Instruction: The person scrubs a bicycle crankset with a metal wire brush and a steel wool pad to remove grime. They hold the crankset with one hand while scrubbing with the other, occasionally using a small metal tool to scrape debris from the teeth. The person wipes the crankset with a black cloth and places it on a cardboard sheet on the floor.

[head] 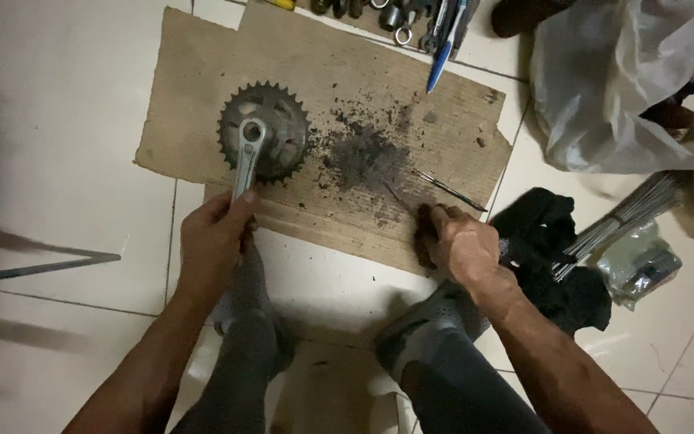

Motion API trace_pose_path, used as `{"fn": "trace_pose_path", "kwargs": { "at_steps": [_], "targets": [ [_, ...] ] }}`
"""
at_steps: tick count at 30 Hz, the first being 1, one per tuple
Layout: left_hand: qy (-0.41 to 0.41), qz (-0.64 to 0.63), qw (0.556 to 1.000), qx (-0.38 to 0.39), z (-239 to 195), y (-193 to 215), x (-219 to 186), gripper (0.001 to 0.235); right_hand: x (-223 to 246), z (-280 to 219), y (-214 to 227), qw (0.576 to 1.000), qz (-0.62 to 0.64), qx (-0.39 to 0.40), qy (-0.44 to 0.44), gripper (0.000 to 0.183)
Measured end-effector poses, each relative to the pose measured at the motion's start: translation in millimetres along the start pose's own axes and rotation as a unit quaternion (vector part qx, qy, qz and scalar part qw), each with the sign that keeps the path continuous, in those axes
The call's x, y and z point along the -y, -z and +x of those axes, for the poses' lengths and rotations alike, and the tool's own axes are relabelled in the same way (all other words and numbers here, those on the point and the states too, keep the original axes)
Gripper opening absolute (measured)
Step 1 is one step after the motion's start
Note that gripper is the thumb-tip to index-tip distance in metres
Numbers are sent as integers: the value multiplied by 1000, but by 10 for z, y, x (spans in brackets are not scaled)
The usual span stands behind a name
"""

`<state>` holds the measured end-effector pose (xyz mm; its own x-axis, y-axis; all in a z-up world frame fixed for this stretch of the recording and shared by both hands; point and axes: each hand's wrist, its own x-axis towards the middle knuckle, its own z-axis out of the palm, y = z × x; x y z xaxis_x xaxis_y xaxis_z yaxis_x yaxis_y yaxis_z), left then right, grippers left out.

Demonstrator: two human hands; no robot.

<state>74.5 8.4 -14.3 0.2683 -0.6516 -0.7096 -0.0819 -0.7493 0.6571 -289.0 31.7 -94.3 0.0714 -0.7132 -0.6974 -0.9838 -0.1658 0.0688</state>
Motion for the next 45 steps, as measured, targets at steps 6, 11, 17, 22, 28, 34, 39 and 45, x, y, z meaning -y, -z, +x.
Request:
{"fn": "trace_pose_path", "kwargs": {
  "at_steps": [6, 11, 17, 22, 28, 34, 39, 45],
  "targets": [
    [13, 30, 999, -6, -159, -54, -233, 40, -306, 404, -864, 999, -41, -19, 3, 33],
    [3, 39, 999, -3, -68, -37, -80, 44, 121, 83, 132, 998, -50, -35, 14, 20],
    [5, 41, 999, -9, -38, -40, -75, 41, -56, 115, -178, 984, 9, -174, 47, 45],
    [15, 53, 998, -23, -144, -87, -194, 48, -23, -16, 69, 989, 41, -137, 22, 28],
    [17, 27, 999, -11, -99, -57, -97, 40, -49, 172, -8, 990, 14, -138, -16, 24],
    [29, 62, 998, -12, -107, -67, -94, 52, 32, 93, 346, 998, 22, -48, -31, 44],
    [43, 54, 997, -15, -102, -11, -60, 59, -97, -20, 603, 981, 56, -160, -93, 29],
    [17, 25, 999, -19, -27, -19, 51, 47, -589, 485, 921, 942, -202, -268, -6, 21]
  ]
}}
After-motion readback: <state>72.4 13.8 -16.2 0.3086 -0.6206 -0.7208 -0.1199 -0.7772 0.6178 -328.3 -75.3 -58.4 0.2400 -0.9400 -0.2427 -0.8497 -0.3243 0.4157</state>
